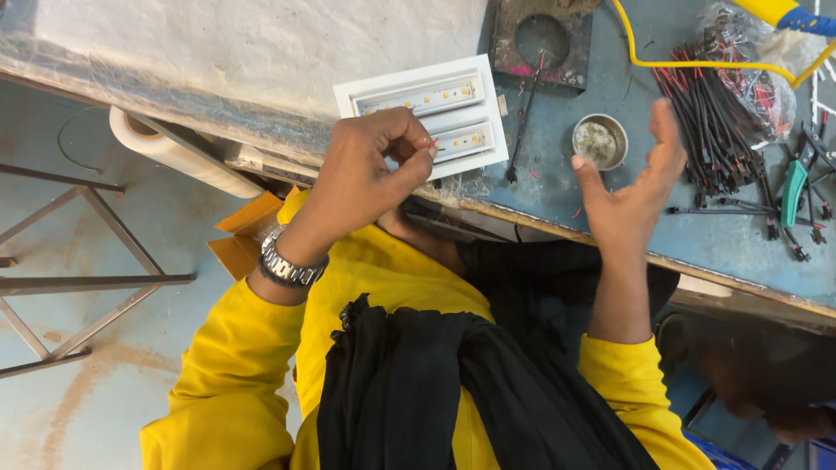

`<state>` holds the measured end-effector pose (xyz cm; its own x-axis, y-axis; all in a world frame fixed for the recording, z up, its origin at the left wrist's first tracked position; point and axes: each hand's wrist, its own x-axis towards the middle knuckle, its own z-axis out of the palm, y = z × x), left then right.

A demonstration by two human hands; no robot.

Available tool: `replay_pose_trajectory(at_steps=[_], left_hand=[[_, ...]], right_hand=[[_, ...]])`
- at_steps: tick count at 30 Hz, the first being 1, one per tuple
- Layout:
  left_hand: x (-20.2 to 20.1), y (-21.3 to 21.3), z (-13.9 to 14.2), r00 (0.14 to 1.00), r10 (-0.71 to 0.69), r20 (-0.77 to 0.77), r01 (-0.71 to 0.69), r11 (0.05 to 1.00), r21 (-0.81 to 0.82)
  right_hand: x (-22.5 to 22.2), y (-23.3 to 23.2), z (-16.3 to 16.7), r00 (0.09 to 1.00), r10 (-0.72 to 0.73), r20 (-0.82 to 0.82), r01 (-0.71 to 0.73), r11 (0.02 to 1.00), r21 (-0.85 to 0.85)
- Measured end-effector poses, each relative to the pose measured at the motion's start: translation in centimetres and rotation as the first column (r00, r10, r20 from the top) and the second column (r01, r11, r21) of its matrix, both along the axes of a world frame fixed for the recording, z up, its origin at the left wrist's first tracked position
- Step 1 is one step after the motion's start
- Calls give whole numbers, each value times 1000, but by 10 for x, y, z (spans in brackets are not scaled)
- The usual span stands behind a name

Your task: The person strips wire ends with pliers, solders wires to a small metal component, and then connects and solders wires to an LED light fixture. They use a soldering iron and pliers to complete the assembly.

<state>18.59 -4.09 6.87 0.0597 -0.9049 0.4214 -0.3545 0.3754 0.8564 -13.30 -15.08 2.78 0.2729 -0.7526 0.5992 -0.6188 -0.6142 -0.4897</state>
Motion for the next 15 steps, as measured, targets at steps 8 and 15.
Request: replay_pose_trajectory(at_steps=[8,15], left_hand=[[3,6,-23,976,-64,-208,65,998,-4],[13,5,-29,943,-76,-325,100,993,59]], right_hand=[[72,8,30,819,560,-130,-556,829,64],[84,18,33,854,447,-267,-483,872,-84]])
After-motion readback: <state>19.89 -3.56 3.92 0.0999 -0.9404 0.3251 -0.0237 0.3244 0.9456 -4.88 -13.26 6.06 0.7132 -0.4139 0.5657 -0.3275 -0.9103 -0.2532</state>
